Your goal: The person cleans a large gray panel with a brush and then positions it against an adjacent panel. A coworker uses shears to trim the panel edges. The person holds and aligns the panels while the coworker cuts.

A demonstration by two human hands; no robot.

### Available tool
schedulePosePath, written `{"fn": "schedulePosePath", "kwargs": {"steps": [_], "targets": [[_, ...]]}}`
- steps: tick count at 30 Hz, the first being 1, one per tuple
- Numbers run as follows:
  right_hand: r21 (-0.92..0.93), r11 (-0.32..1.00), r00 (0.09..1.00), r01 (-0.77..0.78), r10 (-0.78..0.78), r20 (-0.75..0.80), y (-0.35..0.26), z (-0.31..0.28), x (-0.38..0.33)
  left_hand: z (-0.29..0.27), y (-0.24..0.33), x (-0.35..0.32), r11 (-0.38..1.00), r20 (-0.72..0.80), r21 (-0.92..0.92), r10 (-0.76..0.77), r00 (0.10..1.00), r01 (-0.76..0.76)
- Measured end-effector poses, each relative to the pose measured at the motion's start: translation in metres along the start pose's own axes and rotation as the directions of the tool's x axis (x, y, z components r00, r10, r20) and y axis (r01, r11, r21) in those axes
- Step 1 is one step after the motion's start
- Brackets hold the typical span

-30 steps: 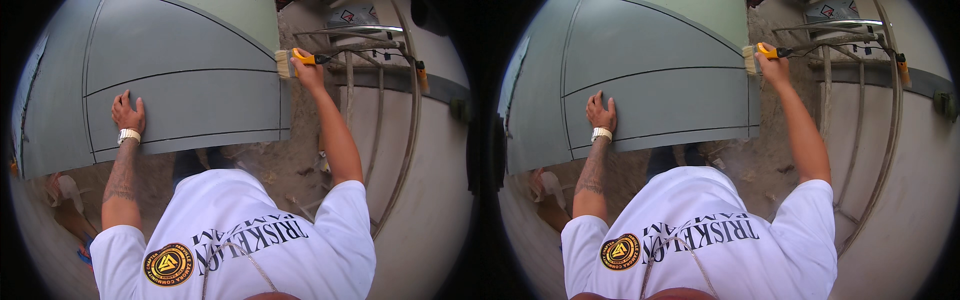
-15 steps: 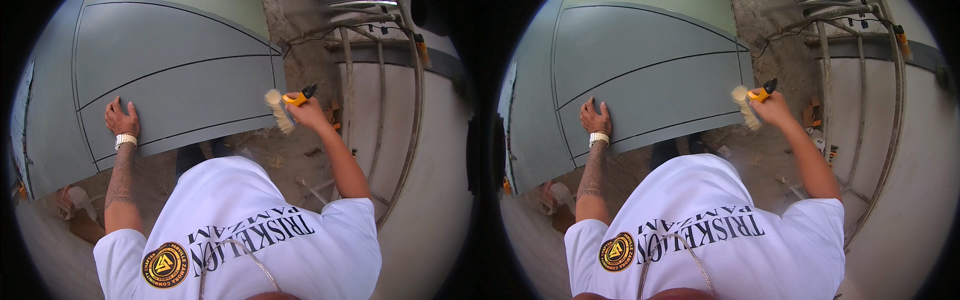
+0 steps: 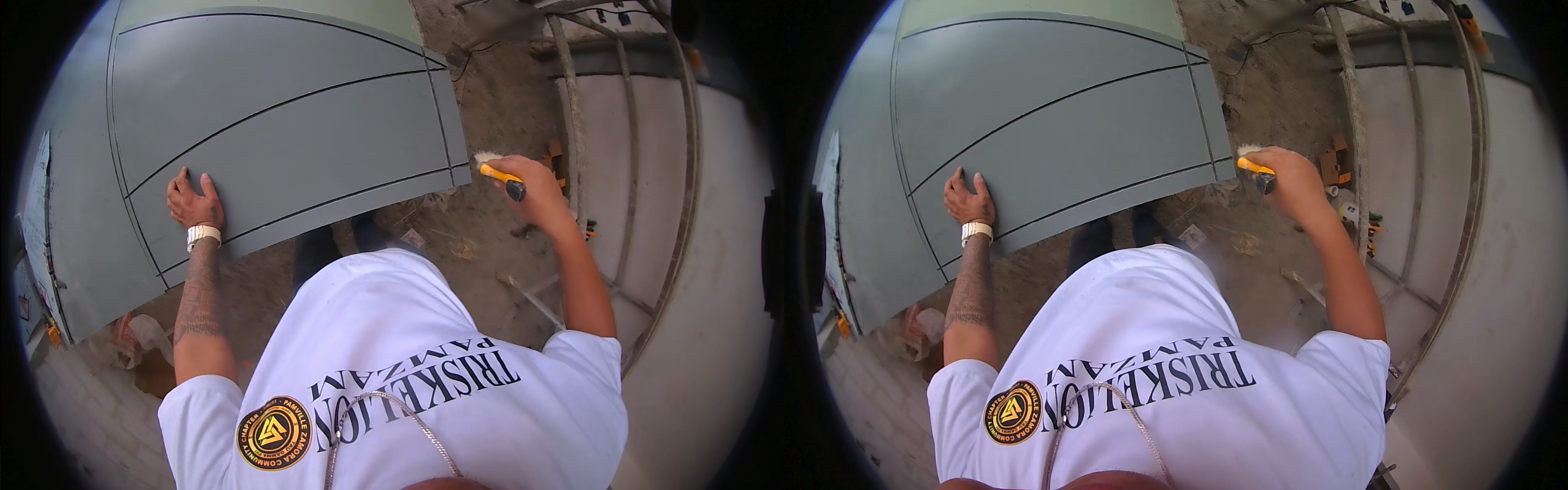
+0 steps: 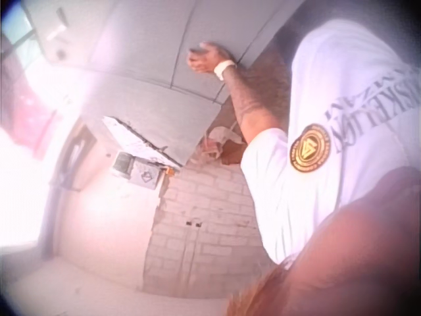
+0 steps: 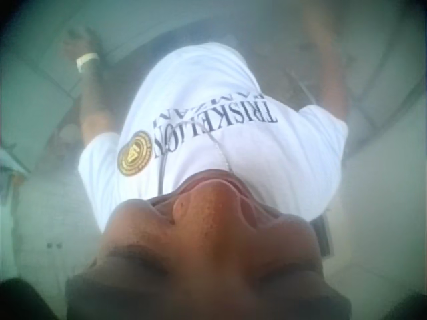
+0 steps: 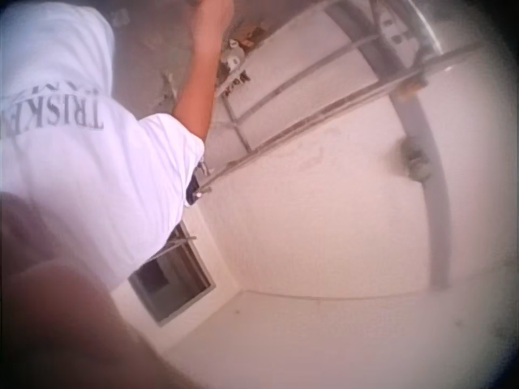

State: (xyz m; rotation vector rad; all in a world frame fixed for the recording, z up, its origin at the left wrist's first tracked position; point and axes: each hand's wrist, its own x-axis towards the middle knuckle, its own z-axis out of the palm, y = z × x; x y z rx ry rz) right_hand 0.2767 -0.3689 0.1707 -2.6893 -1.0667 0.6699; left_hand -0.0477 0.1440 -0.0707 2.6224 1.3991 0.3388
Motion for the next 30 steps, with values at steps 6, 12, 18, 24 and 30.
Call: {"fn": "schedulePosePath", "kwargs": {"steps": [6, 12, 18, 24, 30], "targets": [[-0.178, 0.98, 0.996, -0.084, 0.088, 0.015, 0.001, 0.015, 0.005, 0.001, -0.002, 0.004, 1.0, -0.012, 0.03, 0.001, 1.0, -0.001], [0.181, 0.973, 0.987, 0.147, -0.155, 0.032, -0.024, 0.026, 0.01, 0.001, 0.002, 0.005, 1.0, 0.01, 0.003, 0.001, 1.0, -0.001], [0.156, 0.978, 0.958, -0.137, 0.171, -0.229, -0.016, 0.02, 0.026, -0.005, 0.0, 0.002, 1.0, 0.027, 0.025, -0.005, 1.0, 0.004], [0.066, 0.868, 0.865, -0.492, 0.479, 0.148, -0.012, 0.041, 0.022, -0.002, -0.003, 0.008, 1.0, -0.001, 0.025, 0.0, 1.0, 0.0], [0.444, 0.844, 0.931, -0.302, 0.362, -0.054, -0.028, 0.024, 0.032, 0.003, -0.008, -0.003, 1.0, 0.003, -0.006, -0.014, 1.0, 0.014]]}}
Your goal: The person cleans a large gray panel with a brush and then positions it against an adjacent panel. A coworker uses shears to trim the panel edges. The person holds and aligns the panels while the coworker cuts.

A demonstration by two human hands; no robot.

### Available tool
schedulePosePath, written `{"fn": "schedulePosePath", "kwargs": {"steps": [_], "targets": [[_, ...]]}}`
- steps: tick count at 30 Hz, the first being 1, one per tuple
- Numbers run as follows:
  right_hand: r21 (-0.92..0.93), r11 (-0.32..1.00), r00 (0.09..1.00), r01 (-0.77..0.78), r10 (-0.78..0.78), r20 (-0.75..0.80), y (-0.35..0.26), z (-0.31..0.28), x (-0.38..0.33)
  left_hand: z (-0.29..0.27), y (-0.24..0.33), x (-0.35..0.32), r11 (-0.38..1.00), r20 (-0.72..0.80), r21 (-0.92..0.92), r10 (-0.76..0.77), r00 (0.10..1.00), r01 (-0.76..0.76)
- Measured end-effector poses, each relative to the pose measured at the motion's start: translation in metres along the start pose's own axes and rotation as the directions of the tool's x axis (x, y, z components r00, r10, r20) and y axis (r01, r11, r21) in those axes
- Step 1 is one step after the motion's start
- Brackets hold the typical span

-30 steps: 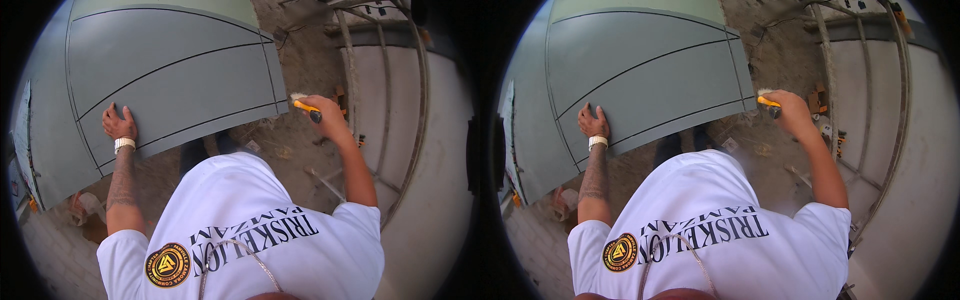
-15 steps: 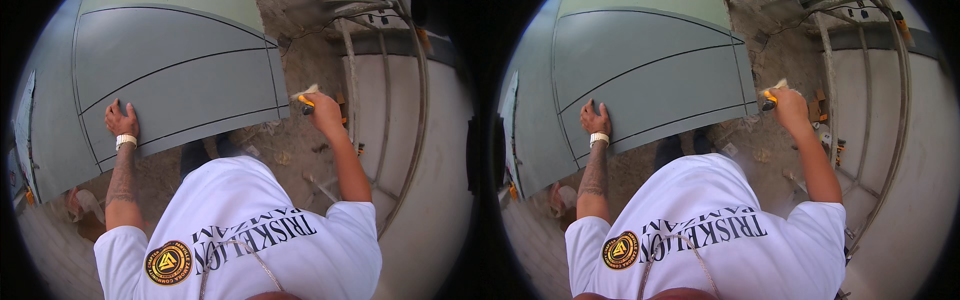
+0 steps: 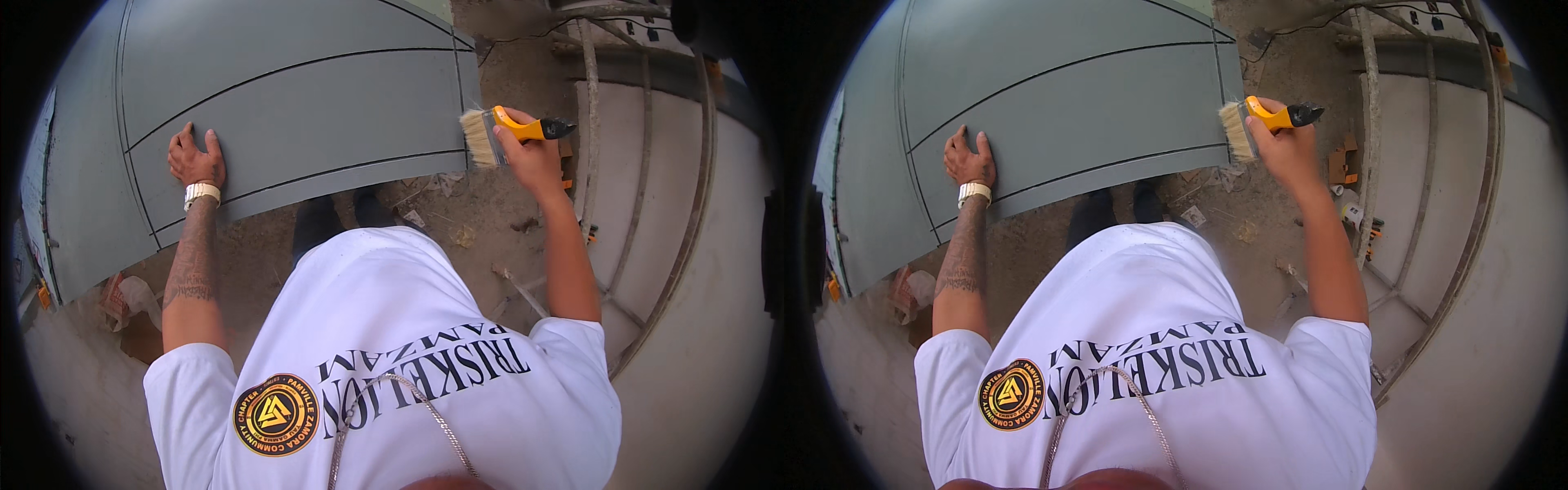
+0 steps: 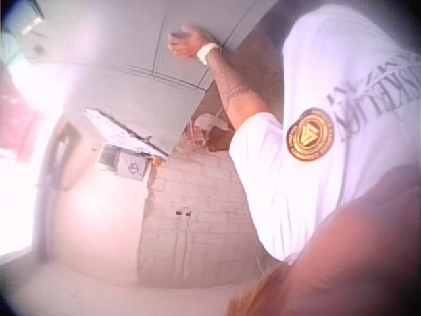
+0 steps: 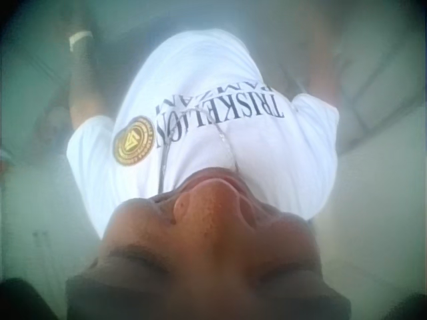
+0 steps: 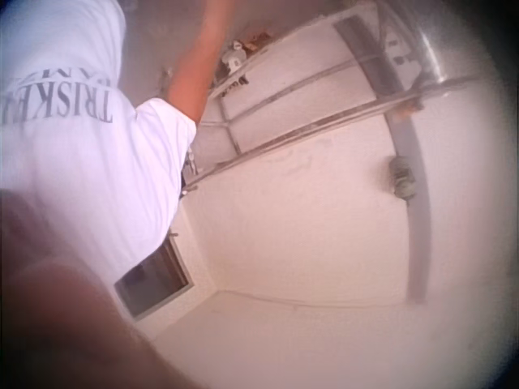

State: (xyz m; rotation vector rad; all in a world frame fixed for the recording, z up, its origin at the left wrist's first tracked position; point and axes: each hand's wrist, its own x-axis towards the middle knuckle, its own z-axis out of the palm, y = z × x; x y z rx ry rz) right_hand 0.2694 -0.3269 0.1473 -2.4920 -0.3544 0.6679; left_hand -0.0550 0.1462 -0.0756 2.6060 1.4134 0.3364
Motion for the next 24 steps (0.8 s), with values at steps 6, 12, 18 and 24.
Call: {"fn": "schedulePosePath", "kwargs": {"steps": [6, 12, 18, 24], "targets": [[-0.423, 0.905, 0.978, -0.053, 0.132, 0.16, 0.01, -0.007, -0.002, -0.001, 0.0, 0.005, 0.999, -0.012, 0.038, 0.001, 1.0, -0.001], [-0.498, 0.866, 0.962, 0.047, 0.095, 0.255, 0.01, 0.003, -0.007, -0.001, 0.003, 0.006, 1.0, -0.015, 0.014, 0.028, 0.999, -0.028], [0.173, 0.976, 0.989, 0.136, -0.122, -0.089, 0.007, 0.013, -0.016, -0.003, 0.008, 0.005, 1.0, -0.015, 0.007, 0.023, 1.0, -0.023], [-0.087, 0.993, 0.99, 0.077, -0.066, 0.123, 0.008, 0.002, -0.028, -0.002, 0.006, 0.004, 0.999, -0.015, 0.029, 0.017, 1.0, -0.016]]}}
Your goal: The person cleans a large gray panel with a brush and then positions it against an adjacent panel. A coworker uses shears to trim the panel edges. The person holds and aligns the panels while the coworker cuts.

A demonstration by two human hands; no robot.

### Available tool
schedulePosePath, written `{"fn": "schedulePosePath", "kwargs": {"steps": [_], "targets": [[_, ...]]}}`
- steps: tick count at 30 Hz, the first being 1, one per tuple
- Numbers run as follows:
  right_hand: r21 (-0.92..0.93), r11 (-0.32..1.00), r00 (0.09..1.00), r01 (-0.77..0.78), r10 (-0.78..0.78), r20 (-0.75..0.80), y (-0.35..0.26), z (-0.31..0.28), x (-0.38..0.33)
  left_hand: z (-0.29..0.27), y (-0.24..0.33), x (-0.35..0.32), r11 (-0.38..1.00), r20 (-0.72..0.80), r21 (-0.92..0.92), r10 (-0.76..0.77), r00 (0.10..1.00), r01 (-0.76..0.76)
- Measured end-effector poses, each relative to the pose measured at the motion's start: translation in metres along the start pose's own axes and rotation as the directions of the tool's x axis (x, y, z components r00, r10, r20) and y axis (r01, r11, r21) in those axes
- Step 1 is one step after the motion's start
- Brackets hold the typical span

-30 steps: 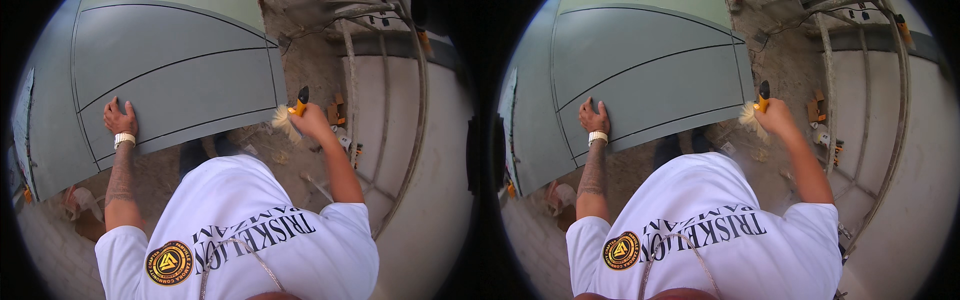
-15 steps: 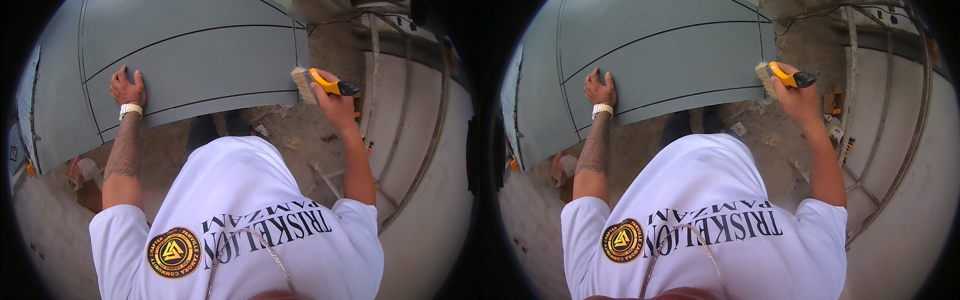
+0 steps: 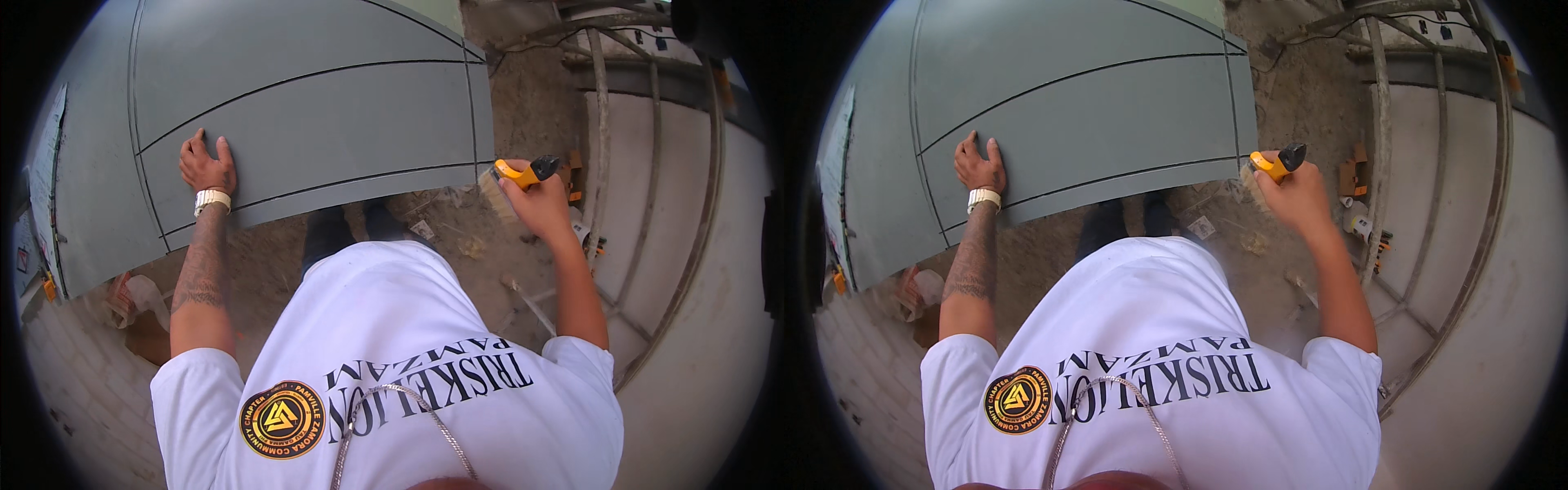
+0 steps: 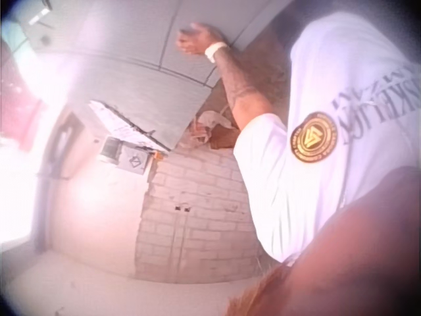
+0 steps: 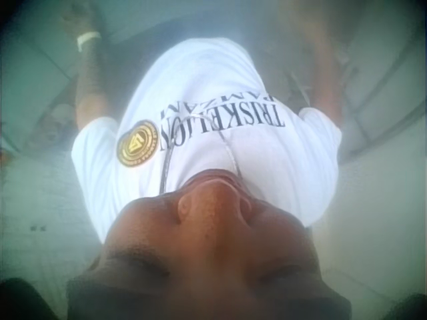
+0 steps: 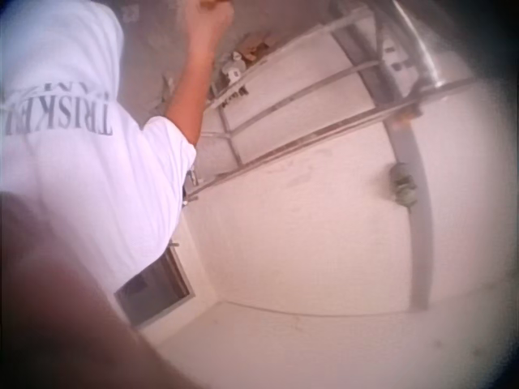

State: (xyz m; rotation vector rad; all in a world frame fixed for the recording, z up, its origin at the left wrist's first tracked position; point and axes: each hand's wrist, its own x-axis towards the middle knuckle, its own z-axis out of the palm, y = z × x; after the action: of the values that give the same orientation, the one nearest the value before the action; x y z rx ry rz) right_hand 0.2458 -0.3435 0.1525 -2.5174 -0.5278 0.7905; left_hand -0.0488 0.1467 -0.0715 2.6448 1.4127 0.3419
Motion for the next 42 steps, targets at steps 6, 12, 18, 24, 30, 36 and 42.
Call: {"fn": "schedulePosePath", "kwargs": {"steps": [6, 12, 18, 24, 30, 36, 42], "targets": [[-0.488, 0.872, 0.983, -0.028, -0.063, -0.17, 0.081, -0.038, -0.001, 0.002, -0.001, 0.001, 1.0, 0.002, -0.024, -0.001, 1.0, 0.001], [0.037, 0.965, 0.965, 0.259, -0.261, 0.038, 0.026, -0.017, 0.001, -0.002, 0.005, 0.01, 1.0, -0.024, -0.018, 0.01, 1.0, -0.011], [-0.05, 0.994, 0.938, 0.1, -0.111, -0.328, 0.12, -0.015, 0.011, -0.045, 0.012, 0.002, 0.973, 0.018, -0.195, 0.127, 0.992, -0.121], [0.02, 0.997, 0.983, -0.075, 0.077, -0.166, 0.211, 0.04, -0.022, -0.1, 0.072, -0.153, 0.799, 0.819, -0.534, 0.408, 0.403, 0.277], [-0.079, 0.946, 0.945, -0.313, 0.319, 0.075, 0.244, 0.108, -0.064, 0.028, 0.039, -0.259, 0.911, 0.953, -0.263, 0.296, -0.062, 0.317], [-0.08, 0.946, 0.942, -0.314, 0.321, 0.101, 0.302, 0.136, -0.088, 0.026, 0.041, -0.245, 0.903, 0.889, -0.33, 0.395, -0.231, 0.274], [0.024, 0.925, 0.925, -0.379, 0.379, 0.02, 0.294, 0.131, -0.079, 0.017, 0.04, -0.239, 0.702, 0.887, -0.457, 0.309, 0.344, 0.547]]}}
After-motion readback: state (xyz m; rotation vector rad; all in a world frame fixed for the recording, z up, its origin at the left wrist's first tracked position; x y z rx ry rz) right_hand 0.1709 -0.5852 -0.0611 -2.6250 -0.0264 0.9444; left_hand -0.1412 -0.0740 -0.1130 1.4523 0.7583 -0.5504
